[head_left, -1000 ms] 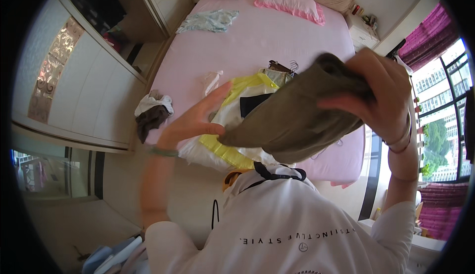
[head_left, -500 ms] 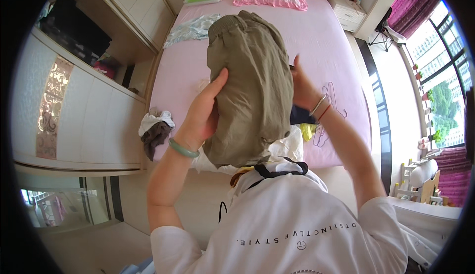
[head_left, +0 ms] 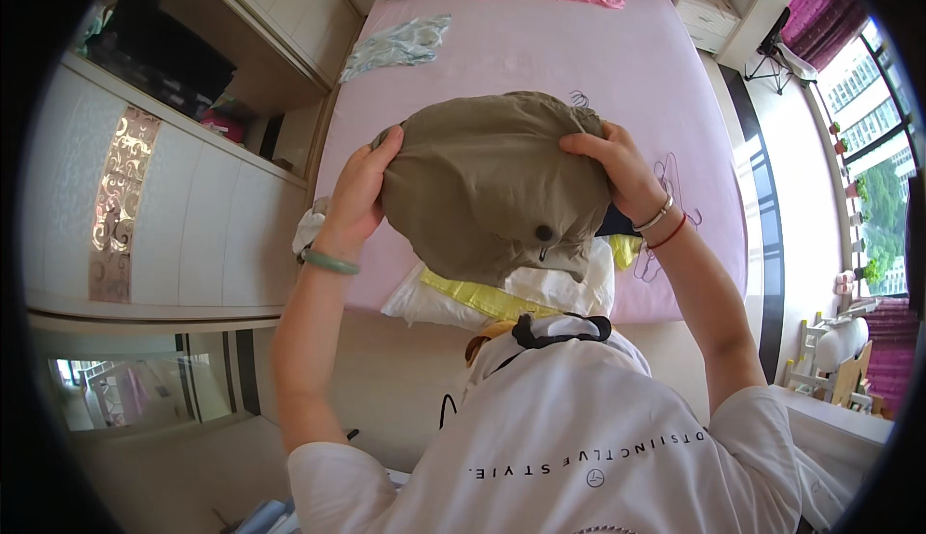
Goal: The person folds a pile of clothes on a bed, including a white cloth, khaki shorts, and a black t-shirt. They handle each item individually, smoothing and folding them into neat stacks. The person places the folded items on the bed surface.
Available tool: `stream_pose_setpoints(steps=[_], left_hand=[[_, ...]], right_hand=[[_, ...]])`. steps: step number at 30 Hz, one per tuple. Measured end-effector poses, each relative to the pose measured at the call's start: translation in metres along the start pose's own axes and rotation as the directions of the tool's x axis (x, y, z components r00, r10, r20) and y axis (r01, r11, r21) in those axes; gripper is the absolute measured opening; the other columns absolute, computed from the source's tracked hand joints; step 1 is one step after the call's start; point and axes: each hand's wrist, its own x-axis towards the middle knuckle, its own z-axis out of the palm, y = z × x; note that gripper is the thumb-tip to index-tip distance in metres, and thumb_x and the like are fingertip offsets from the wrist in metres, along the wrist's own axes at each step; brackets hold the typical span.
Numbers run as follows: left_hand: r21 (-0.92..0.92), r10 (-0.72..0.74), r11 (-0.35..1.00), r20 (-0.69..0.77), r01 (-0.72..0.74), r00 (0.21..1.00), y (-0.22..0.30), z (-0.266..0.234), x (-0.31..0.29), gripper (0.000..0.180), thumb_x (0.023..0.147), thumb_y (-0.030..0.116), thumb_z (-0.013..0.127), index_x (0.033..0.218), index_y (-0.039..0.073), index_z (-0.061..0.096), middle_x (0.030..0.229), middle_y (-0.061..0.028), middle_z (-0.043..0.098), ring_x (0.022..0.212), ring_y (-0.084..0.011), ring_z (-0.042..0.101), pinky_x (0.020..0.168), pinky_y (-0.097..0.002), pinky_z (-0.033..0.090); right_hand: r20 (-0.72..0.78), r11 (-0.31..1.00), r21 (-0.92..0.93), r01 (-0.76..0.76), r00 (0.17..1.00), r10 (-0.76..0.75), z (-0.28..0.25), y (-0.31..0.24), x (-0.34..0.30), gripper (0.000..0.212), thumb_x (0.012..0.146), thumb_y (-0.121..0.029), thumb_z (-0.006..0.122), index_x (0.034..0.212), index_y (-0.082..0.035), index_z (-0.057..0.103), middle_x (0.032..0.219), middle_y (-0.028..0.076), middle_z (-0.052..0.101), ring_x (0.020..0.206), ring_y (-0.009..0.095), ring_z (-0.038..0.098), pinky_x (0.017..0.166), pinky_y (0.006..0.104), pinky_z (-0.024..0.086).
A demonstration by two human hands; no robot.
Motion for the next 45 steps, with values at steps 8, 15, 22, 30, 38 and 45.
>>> stream_pose_setpoints(steps=[8,15,22,30,38,45], left_hand=[[0.156,0.136,0.977,0.051,-0.142,0.989,-0.037,-0.002,0.003,0.053,0.09,0.01,0.066,0.137,0.0,0.043,0.12,-0.0081,0.063,0.11,-0.0151,0.059,0.097,-0.0293,0.044],[-0.224,0.018,0.974,0.029,-0.011,0.999,-0.038,-0.006,-0.003,0.058,0.095,0.012,0.059,0.146,0.01,0.034,0.117,-0.0065,0.064,0.108,-0.0145,0.059,0.097,-0.0283,0.043],[0.057,0.317,0.948,-0.17,-0.312,0.933,-0.066,-0.026,0.008,0.041,0.094,0.011,0.061,0.135,0.008,0.053,0.11,0.0,0.064,0.086,-0.0035,0.055,0.077,-0.0198,0.046],[0.137,0.277,0.954,-0.08,-0.265,0.957,-0.065,-0.036,-0.015,0.053,0.084,0.002,0.071,0.134,0.007,0.053,0.104,0.0042,0.061,0.088,-0.0049,0.053,0.075,-0.023,0.044],[0.877,0.502,0.355,0.113,-0.323,0.857,-0.086,-0.049,-0.032,0.046,0.069,-0.009,0.07,0.112,0.007,0.066,0.096,-0.0056,0.055,0.089,-0.0207,0.057,0.076,-0.0316,0.047],[0.761,0.277,0.581,0.148,-0.288,0.949,-0.082,-0.042,-0.065,0.024,0.071,-0.008,0.07,0.091,0.004,0.068,0.11,-0.0055,0.065,0.086,-0.0196,0.063,0.07,-0.0301,0.05]], right_hand=[[-0.182,0.979,-0.052,0.197,0.962,-0.204,-0.007,0.01,0.022,0.033,0.08,-0.008,0.071,0.108,0.004,0.058,0.097,0.01,0.066,0.083,0.015,0.065,0.073,0.0283,0.055],[-0.149,0.967,0.096,0.235,0.964,-0.219,0.001,0.006,0.023,0.039,0.081,-0.007,0.072,0.114,0.004,0.054,0.102,0.01,0.066,0.092,0.015,0.063,0.083,0.0277,0.052],[-0.2,0.975,-0.181,0.126,0.966,-0.162,0.011,0.041,0.036,0.045,0.081,-0.007,0.073,0.118,0.005,0.051,0.1,0.009,0.067,0.091,0.014,0.065,0.08,0.0273,0.053],[-0.126,0.893,-0.411,0.181,0.959,-0.252,0.028,0.047,0.019,0.09,0.077,0.002,0.072,0.151,-0.01,0.022,0.112,0.012,0.065,0.101,0.017,0.061,0.089,0.0302,0.05],[0.106,0.404,-0.901,0.158,0.983,-0.149,0.031,0.04,0.008,0.053,0.066,-0.008,0.08,0.113,-0.004,0.057,0.135,0.012,0.049,0.124,0.03,0.046,0.1,0.0375,0.039],[0.659,0.175,-0.702,0.69,0.723,-0.207,0.017,0.033,0.009,0.028,0.064,-0.005,0.077,0.083,-0.002,0.057,0.133,0.011,0.051,0.119,0.033,0.049,0.098,0.0445,0.038]])
